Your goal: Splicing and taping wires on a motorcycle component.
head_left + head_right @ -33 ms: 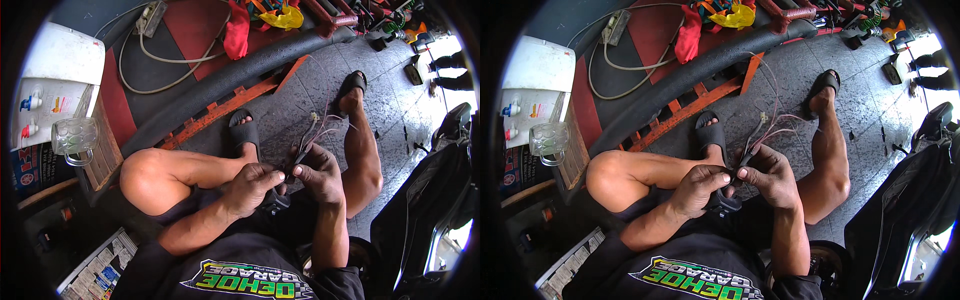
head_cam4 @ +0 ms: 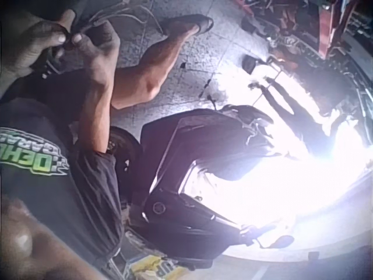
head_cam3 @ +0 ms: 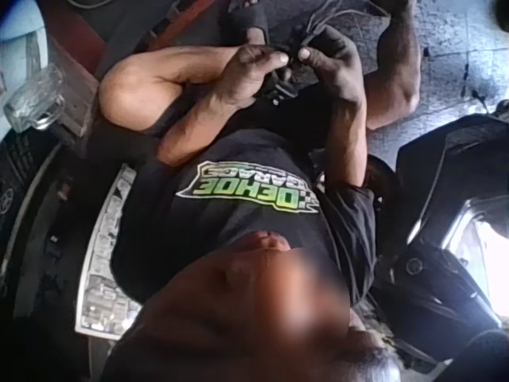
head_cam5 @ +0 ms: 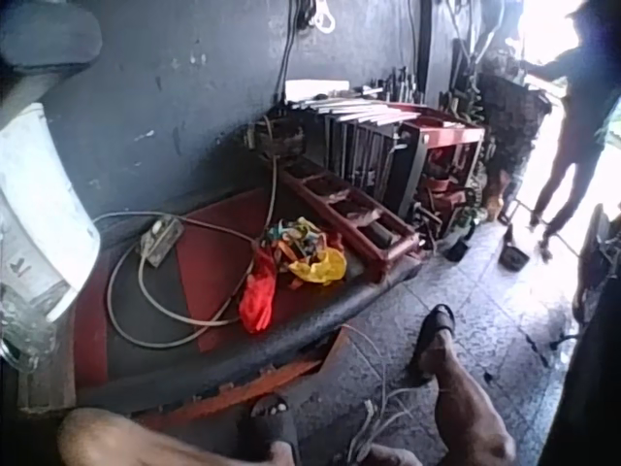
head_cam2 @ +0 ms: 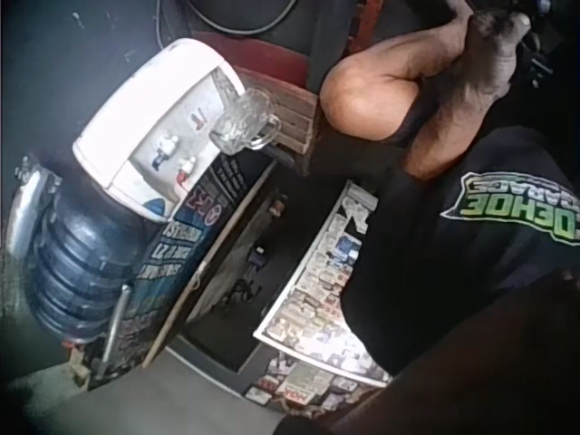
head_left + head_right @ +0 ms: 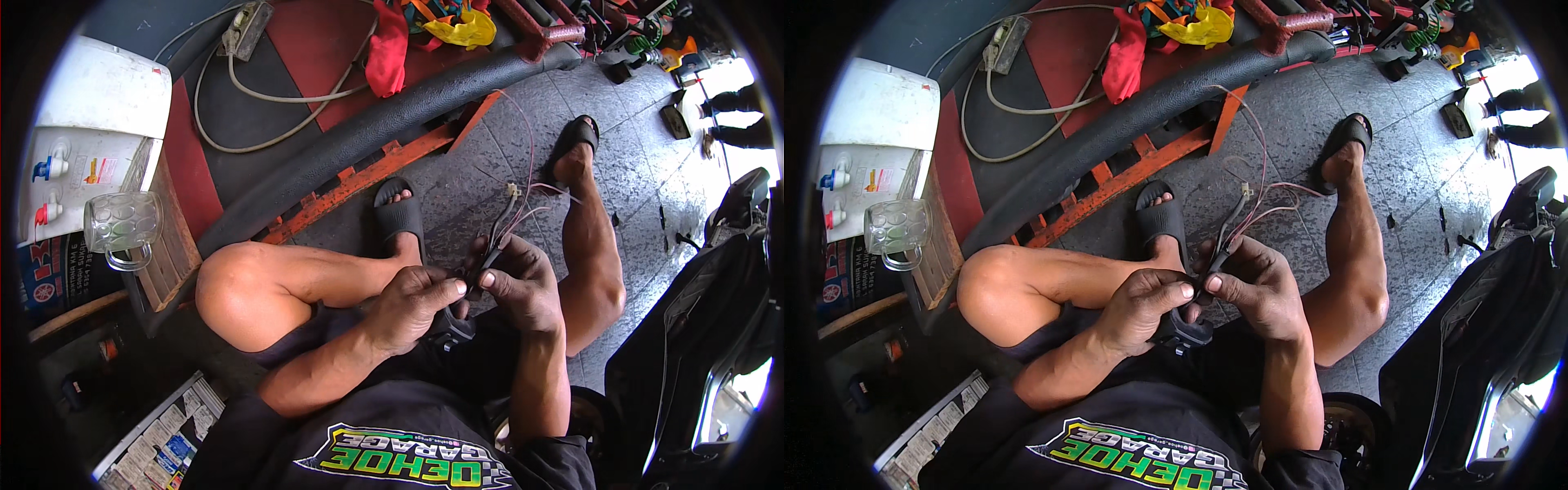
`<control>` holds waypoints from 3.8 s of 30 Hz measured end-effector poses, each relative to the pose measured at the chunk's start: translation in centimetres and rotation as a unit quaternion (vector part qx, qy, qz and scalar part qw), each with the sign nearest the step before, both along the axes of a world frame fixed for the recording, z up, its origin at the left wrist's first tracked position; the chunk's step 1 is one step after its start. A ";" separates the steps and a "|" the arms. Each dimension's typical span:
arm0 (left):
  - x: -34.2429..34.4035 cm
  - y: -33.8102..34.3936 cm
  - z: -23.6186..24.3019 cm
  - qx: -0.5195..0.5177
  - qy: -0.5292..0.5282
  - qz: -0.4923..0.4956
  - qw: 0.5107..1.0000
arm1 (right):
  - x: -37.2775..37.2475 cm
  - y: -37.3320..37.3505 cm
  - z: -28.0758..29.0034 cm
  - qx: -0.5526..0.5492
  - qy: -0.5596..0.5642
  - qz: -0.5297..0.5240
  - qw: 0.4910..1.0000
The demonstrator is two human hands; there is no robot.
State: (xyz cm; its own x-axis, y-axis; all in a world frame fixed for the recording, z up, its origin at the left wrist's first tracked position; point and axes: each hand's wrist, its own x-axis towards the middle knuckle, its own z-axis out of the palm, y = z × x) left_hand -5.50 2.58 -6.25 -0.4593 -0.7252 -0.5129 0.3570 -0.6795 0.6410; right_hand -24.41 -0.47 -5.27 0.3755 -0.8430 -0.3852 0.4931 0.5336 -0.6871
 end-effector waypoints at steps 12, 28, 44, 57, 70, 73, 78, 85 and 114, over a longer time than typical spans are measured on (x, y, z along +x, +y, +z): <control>0.2 -0.2 1.2 -0.176 -0.194 -0.052 0.964 | 1.0 0.9 4.1 -0.042 0.357 0.055 0.932; -0.4 -0.6 2.4 -0.305 -0.308 -0.032 0.901 | 2.5 2.2 4.5 -0.034 0.406 0.006 0.913; -0.2 -1.1 1.5 -0.349 -0.332 -0.067 0.874 | 2.7 2.4 4.3 -0.079 0.501 -0.017 0.862; -0.8 -0.6 1.0 -0.354 -0.433 -0.032 0.829 | 4.3 1.9 4.4 -0.105 0.569 -0.015 0.815; 1.1 0.4 0.5 -0.125 -0.113 -0.053 0.984 | 3.6 0.3 3.8 -0.036 0.546 0.023 0.837; 1.2 0.4 1.2 -0.238 -0.182 -0.045 0.953 | 3.9 -0.2 3.7 -0.045 0.563 0.024 0.825; 0.3 1.6 0.4 -0.346 -0.407 -0.071 0.842 | 4.0 -1.0 3.9 -0.093 0.601 0.034 0.793; 1.7 1.0 -1.1 -0.154 -0.253 -0.116 0.948 | 6.5 -5.7 9.0 -0.277 0.661 0.040 0.696; 2.2 4.0 -1.7 -0.046 0.059 0.040 0.996 | 12.5 -19.8 7.4 -0.532 0.606 0.057 0.589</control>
